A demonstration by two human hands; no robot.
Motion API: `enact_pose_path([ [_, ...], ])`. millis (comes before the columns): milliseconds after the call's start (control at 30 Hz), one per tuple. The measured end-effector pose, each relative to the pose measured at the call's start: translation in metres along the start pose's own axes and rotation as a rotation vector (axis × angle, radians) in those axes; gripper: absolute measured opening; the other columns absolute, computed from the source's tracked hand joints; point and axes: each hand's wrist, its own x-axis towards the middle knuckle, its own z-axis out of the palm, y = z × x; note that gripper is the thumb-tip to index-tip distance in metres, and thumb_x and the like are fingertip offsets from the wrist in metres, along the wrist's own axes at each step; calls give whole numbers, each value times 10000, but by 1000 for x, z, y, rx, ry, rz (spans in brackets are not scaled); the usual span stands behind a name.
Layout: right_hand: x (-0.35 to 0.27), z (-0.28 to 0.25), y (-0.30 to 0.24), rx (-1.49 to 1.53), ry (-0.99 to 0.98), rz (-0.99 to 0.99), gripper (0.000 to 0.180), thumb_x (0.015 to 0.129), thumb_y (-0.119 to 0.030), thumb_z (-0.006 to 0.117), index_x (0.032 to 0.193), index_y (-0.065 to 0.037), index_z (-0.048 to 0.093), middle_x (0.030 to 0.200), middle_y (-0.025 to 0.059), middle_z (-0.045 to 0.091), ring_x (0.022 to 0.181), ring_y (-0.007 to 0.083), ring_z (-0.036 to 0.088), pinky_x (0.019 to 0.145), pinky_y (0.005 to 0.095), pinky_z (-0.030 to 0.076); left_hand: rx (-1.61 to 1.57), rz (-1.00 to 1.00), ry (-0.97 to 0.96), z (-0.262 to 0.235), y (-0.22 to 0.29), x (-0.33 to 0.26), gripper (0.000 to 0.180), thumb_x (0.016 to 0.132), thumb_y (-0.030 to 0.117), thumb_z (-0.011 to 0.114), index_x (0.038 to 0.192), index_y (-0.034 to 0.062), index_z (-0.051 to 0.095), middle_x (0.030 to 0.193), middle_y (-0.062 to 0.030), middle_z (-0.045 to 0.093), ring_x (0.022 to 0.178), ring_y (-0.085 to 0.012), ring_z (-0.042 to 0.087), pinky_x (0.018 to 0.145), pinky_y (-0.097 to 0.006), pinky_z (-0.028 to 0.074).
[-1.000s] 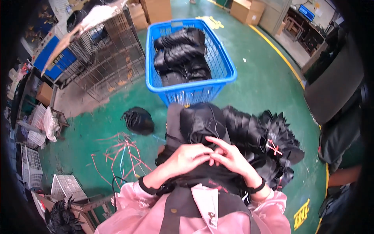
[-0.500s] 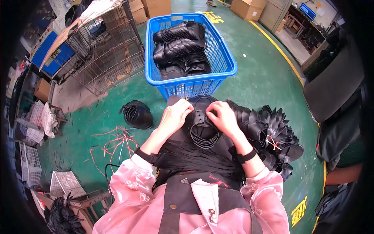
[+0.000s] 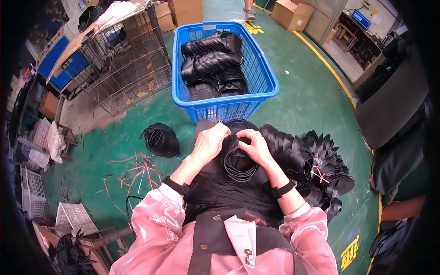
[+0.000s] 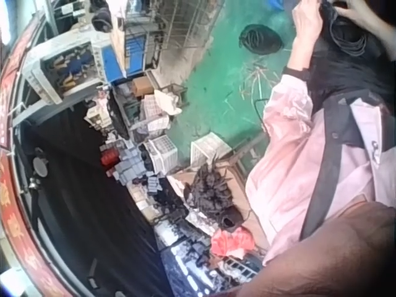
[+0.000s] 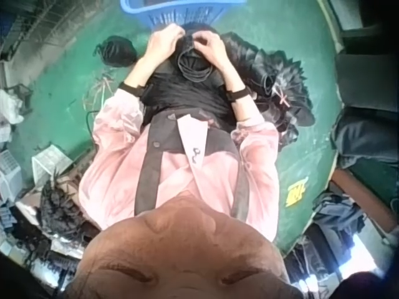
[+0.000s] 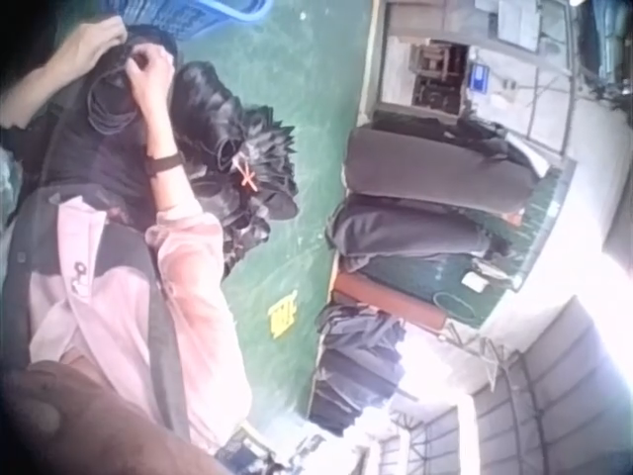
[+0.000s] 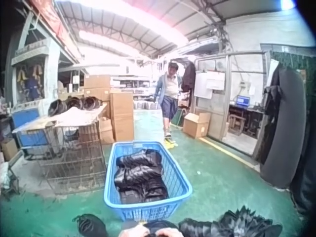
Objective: Lacing black leather shoe uppers and tying them into bundles using plastic string.
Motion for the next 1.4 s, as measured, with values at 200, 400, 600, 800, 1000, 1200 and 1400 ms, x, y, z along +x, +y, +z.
enact_pose_path([
  [200,2,1,0,-26,9,-26,232,762,-207,730,948,-70,705,1012,72,683,1020,268,610,905,366,468,-75,-83,8,4,-2,0,64,811,36,626,867,36,594,830,-118,594,763,-324,623,648,-391,495],
  [400,5,0,4,41,27,-75,212,741,-154,726,924,-48,712,964,89,698,930,267,656,837,363,514,-51,-80,6,13,1,-3,50,821,70,616,856,37,603,830,-113,607,801,-309,605,706,-383,487],
  [600,8,10,-4,2,-11,115,221,713,-176,749,886,-40,725,927,104,703,916,223,671,838,335,516,-225,-299,-3,18,4,-17,164,842,75,623,1006,76,623,924,-89,669,848,-288,636,747,-381,507],
  [800,-9,9,6,80,-2,15,136,794,-138,698,861,-30,649,901,66,648,883,188,612,820,302,477,-272,-402,-44,14,17,-35,257,830,120,647,1086,100,667,835,-37,644,632,-150,566,613,-282,478],
  [1000,-17,2,0,226,94,-45,181,819,-210,670,869,-39,636,842,77,619,784,203,592,710,320,470,-273,-383,-111,5,28,-15,183,819,149,698,974,52,708,809,-11,627,619,-80,499,592,-242,430],
  [1200,-38,-10,-17,213,-53,-35,485,805,-336,721,1170,-57,567,1150,120,582,1122,268,539,985,372,412,-834,-804,-109,8,11,-15,126,853,143,678,904,28,691,753,-12,628,579,-68,531,509,-216,412],
  [1400,-48,-19,-9,29,-140,-279,629,702,-361,809,1190,-58,551,1231,133,534,1195,305,486,1030,391,389,-1435,-592,650,-30,-41,-2,138,957,184,559,945,49,582,902,-68,640,717,-145,605,633,-266,507],
])
